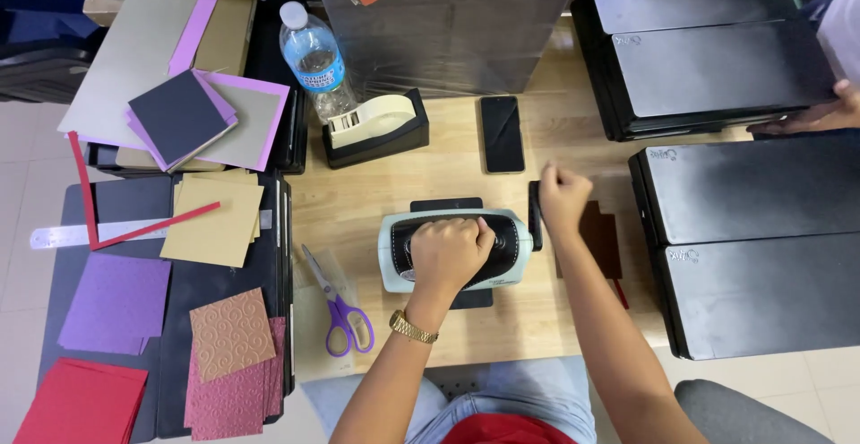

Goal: A person uses a manual embossing machine to create textures on different colored sheets of paper.

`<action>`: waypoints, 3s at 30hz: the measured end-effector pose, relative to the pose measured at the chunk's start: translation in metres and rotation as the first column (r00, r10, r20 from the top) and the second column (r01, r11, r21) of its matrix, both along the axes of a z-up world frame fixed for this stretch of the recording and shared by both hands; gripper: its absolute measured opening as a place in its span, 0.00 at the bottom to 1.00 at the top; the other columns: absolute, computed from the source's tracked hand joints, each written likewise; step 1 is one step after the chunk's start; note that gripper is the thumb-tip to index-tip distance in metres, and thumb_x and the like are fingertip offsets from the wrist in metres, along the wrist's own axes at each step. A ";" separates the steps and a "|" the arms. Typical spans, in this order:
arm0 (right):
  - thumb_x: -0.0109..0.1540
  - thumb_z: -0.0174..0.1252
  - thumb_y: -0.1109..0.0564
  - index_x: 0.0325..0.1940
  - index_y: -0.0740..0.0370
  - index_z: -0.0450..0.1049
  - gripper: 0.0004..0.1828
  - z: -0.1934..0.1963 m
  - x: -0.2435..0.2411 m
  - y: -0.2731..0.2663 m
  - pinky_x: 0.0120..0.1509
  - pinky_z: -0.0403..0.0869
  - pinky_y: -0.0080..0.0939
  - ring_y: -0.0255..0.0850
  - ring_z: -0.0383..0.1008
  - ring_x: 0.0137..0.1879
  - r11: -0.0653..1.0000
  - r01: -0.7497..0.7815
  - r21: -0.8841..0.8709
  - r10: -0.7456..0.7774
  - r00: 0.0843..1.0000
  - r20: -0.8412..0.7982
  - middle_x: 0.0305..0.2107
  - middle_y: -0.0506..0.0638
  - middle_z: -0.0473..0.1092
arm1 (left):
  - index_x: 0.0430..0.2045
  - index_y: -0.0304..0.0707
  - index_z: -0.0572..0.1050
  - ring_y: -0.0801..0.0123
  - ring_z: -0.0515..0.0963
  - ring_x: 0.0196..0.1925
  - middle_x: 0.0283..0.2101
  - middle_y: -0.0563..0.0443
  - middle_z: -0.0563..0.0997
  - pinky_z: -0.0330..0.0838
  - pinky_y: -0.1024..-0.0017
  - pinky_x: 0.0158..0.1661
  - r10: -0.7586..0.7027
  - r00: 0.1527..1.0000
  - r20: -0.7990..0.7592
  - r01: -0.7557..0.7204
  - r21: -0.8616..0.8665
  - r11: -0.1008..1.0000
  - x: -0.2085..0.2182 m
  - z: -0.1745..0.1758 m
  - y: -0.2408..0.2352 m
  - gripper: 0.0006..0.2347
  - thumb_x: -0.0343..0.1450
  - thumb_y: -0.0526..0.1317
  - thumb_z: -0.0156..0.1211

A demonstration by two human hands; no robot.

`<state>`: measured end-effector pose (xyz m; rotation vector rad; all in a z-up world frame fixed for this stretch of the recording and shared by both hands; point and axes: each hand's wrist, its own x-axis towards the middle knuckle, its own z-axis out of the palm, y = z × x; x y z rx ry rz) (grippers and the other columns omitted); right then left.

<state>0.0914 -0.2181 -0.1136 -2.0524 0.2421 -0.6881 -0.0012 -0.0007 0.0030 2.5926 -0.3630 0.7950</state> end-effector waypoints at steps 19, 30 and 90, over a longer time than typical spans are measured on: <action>0.64 0.53 0.62 0.08 0.56 0.56 0.29 0.053 -0.062 -0.011 0.24 0.54 0.38 0.40 0.49 0.14 0.992 -0.078 -0.102 0.093 0.984 0.155 0.04 0.48 0.50 | 0.01 0.47 0.72 0.71 0.67 0.07 0.04 0.59 0.64 0.66 0.79 0.17 0.004 1.000 -0.002 -0.004 0.005 1.000 -0.002 0.000 0.000 0.18 0.67 0.40 0.54; 0.62 0.53 0.52 0.10 0.66 0.69 0.27 -0.067 -0.114 -0.016 0.28 0.61 0.48 0.47 0.61 0.15 0.989 -0.083 -0.119 -0.007 0.795 -0.607 0.05 0.55 0.63 | 0.00 0.49 0.71 0.75 0.65 0.07 0.03 0.61 0.63 0.64 0.82 0.18 0.057 0.998 -0.001 -0.057 0.017 0.998 -0.001 -0.001 -0.003 0.18 0.67 0.41 0.54; 0.66 0.53 0.60 0.09 0.63 0.62 0.28 0.066 -0.067 -0.014 0.25 0.57 0.40 0.43 0.58 0.16 0.991 0.001 -0.134 0.002 1.000 0.016 0.07 0.58 0.58 | 0.02 0.49 0.73 0.70 0.72 0.10 0.05 0.59 0.67 0.70 0.77 0.20 0.020 0.999 0.031 -0.021 0.022 1.000 -0.001 -0.002 -0.002 0.16 0.67 0.41 0.55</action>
